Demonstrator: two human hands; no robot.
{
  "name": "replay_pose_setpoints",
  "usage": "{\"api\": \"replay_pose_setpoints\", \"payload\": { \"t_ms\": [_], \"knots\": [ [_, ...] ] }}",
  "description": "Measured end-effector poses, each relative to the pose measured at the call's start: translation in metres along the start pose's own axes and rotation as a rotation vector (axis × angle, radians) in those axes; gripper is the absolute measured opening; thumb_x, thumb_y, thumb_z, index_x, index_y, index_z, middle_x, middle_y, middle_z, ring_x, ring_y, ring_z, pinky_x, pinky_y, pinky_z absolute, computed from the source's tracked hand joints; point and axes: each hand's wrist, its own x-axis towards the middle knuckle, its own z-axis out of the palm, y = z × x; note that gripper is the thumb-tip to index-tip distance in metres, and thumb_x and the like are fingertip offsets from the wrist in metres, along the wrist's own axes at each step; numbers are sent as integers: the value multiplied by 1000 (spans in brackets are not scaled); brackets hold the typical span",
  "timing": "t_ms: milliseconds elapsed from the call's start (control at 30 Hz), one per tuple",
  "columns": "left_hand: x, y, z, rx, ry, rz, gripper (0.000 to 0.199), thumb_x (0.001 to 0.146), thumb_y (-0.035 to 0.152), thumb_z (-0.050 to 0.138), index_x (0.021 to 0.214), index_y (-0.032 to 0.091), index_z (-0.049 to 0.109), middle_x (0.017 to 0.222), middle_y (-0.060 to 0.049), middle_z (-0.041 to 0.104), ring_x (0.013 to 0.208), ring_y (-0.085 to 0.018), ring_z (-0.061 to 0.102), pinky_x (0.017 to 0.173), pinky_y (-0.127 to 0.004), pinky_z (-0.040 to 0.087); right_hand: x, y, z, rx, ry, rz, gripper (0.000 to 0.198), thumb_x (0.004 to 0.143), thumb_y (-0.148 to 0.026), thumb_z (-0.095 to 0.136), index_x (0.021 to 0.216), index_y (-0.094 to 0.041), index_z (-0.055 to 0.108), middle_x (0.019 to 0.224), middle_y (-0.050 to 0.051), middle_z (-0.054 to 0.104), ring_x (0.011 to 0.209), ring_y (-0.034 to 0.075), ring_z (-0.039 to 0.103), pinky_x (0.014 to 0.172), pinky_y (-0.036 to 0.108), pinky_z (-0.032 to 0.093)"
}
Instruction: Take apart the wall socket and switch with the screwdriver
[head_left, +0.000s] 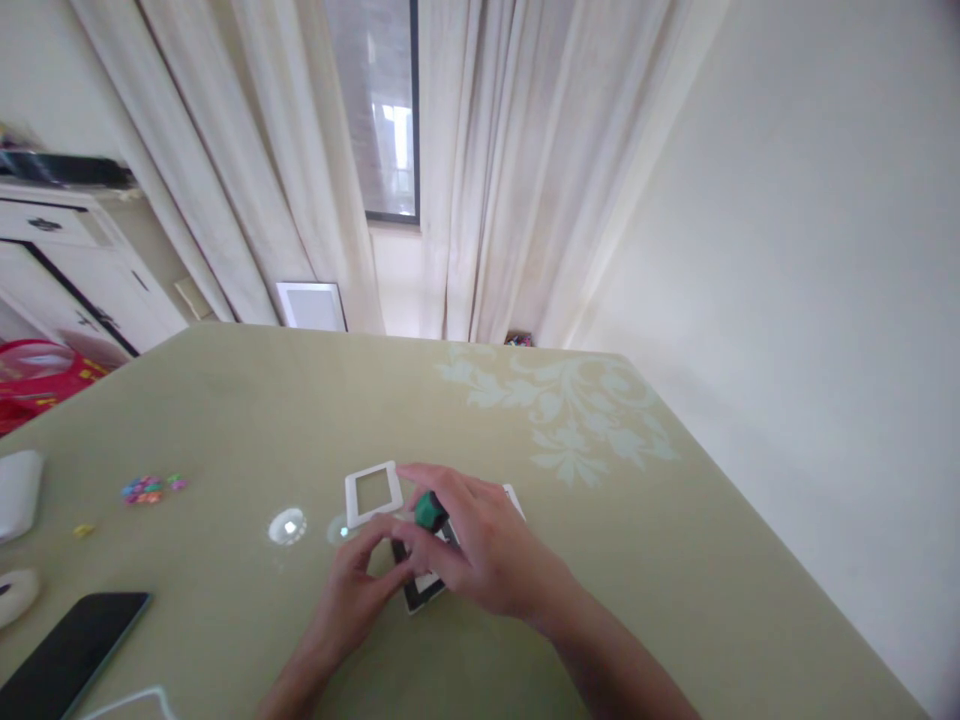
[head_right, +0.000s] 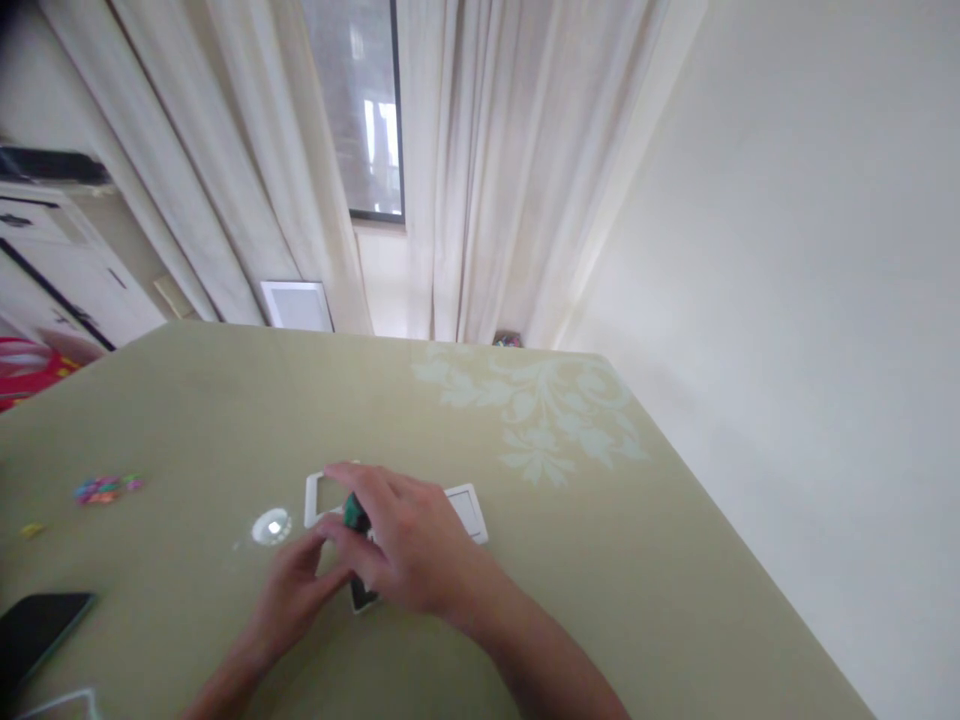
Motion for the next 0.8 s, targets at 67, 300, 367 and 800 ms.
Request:
{"api": "replay_pose_setpoints", "payload": {
  "t_ms": [67,300,367,800],
  "knots": [
    [-1,-3,2,107,-45,34,60,81,62,92,129,28,79,129,-9,80,122,-38,72,107,-51,60,0,3,-8,-8,88,19,42,108,-32,66,149,-24,58,111,5,79,94,18,75,97,31,58],
    [-3,-7,-2,174,-330,6,76,87,37,87,157,32,58,157,-11,65,145,-37,62,124,-56,50,3,15,-28,-76,50,148,38,107,-26,66,144,-25,59,107,3,77,91,18,72,97,33,56],
    [-3,-8,-7,133,-358,-26,77,87,35,86,158,33,57,158,-10,64,145,-37,62,124,-56,50,4,16,-27,-84,9,173,38,107,-26,66,145,-25,59,107,3,77,90,18,72,96,33,56],
    [-2,-11,-14,27,-392,-101,81,83,33,92,157,33,59,162,-12,61,149,-41,59,125,-60,48,7,19,-20,-106,-73,166,39,108,-30,67,146,-24,60,112,5,77,96,20,73,98,35,55]
  ]
}}
